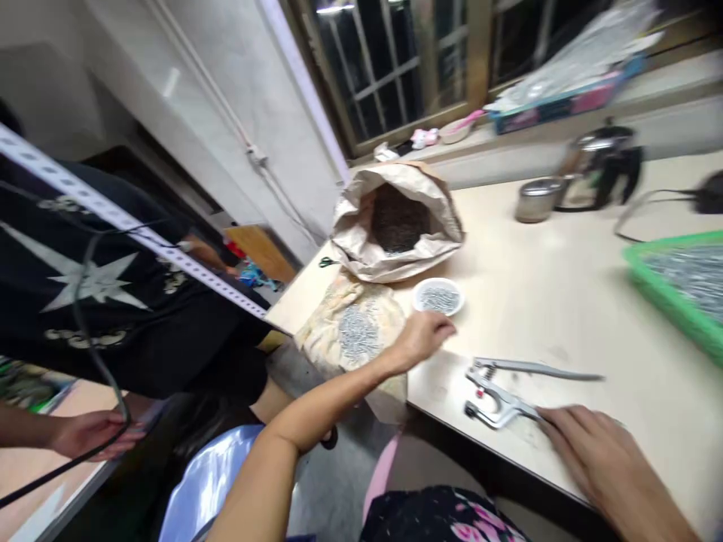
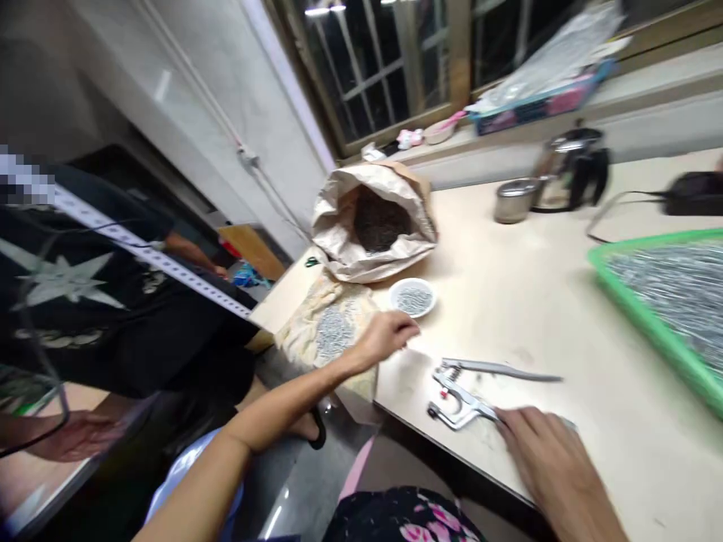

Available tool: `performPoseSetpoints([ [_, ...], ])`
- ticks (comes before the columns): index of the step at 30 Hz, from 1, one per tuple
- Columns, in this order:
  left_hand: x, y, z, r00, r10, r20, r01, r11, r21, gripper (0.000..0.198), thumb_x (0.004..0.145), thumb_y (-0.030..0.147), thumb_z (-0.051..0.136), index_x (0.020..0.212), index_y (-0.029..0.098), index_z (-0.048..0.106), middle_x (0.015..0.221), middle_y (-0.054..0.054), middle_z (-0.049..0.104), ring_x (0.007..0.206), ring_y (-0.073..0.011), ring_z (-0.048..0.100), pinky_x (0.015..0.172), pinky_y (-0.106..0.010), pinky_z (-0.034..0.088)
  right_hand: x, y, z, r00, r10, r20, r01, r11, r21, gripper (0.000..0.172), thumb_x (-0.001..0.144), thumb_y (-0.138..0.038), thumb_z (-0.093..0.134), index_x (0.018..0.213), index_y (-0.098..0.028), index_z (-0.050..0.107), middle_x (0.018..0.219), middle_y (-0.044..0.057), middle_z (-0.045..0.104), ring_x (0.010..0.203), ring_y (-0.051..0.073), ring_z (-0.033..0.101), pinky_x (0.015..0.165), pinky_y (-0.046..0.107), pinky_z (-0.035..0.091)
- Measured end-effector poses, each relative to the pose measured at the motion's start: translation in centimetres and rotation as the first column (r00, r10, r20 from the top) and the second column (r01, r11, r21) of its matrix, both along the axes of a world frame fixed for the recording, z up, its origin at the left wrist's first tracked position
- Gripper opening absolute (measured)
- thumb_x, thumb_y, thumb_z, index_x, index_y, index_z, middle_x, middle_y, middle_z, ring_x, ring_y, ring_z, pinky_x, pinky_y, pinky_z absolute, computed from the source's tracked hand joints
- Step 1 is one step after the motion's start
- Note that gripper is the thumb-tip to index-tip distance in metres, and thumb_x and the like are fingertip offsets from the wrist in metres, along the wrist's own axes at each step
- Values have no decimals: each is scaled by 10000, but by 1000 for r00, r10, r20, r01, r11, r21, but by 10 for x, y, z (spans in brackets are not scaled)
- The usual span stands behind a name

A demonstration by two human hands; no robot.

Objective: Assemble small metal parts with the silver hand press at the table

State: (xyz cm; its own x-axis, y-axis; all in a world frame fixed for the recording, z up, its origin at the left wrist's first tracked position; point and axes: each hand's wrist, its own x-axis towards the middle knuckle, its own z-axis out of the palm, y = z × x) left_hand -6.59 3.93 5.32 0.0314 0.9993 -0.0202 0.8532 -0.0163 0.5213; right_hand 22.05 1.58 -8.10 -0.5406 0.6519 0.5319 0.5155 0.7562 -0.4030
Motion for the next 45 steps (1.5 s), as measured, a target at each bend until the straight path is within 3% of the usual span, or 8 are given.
performPoseSetpoints([
  [6, -15, 61, 28, 990, 72, -125, -47, 979, 199, 184, 883, 195, 614, 992, 154, 757, 961, -84, 741, 876, -191, 668, 810, -279, 492, -7, -9, 23, 985, -88, 145, 95, 995, -36, 217, 1009, -296, 417, 1025, -204, 612, 882, 71, 599, 826, 217, 539, 775, 374, 392],
  [11, -66, 46, 44, 912, 180, -368, -126, 978, 166, 209, 898, 241, 575, 961, 174, 764, 979, -89, 713, 884, -212, 642, 779, -295, 458, -8, -12, 28, 986, -91, 141, 96, 995, -29, 236, 1013, -289, 403, 1020, -194, 619, 892, 80, 603, 839, 221, 538, 782, 377, 391],
  [17, -108, -16, 13, 799, 148, -583, -276, 951, -138, 217, 892, 228, 546, 889, 154, 749, 935, -98, 714, 908, -212, 636, 741, -262, 424, -5, -9, 24, 986, -80, 146, 85, 996, -26, 265, 1014, -309, 391, 1009, -186, 625, 875, 82, 600, 836, 227, 545, 777, 381, 391],
  [23, -106, -24, -20, 765, 122, -633, -281, 947, -158, 212, 893, 196, 526, 914, 113, 720, 1027, -153, 689, 999, -244, 614, 795, -285, 430, -9, -10, 26, 984, -91, 154, 91, 996, 7, 232, 1008, -283, 426, 989, -181, 634, 863, 71, 598, 817, 215, 537, 759, 369, 375],
  [32, -111, -18, -10, 767, 101, -634, -218, 970, -109, 218, 856, 101, 470, 843, 130, 685, 994, -148, 675, 1028, -252, 589, 841, -302, 430, -9, -3, 32, 964, -89, 252, 83, 996, 31, 194, 1001, -246, 436, 1029, -211, 625, 853, 47, 582, 799, 206, 501, 714, 340, 324],
  [37, -76, -26, -3, 965, 258, -43, -261, 962, -83, 215, 849, 251, 534, 936, 133, 691, 878, -81, 693, 777, -185, 615, 728, -290, 484, -13, -2, 44, 957, -99, 274, 86, 994, 61, 219, 969, -117, 419, 850, -193, 587, 801, 37, 560, 775, 195, 470, 725, 342, 296],
  [40, -29, -35, -11, 885, 274, 377, -180, 947, -265, 301, 781, 344, 627, 970, 126, 714, 794, -47, 690, 613, -135, 577, 600, -256, 472, -16, -3, 53, 942, -156, 297, 125, 985, 121, 225, 938, -72, 439, 806, -187, 581, 787, 39, 561, 770, 198, 450, 724, 355, 283],
  [45, 35, -51, -31, 736, 343, 584, -139, 920, -366, 349, 685, 412, 740, 852, 105, 733, 623, -7, 636, 539, -96, 510, 544, -225, 415, -17, -7, 65, 928, -192, 318, 138, 973, 184, 241, 951, -86, 443, 793, -182, 598, 763, 35, 570, 761, 197, 432, 732, 362, 278],
])
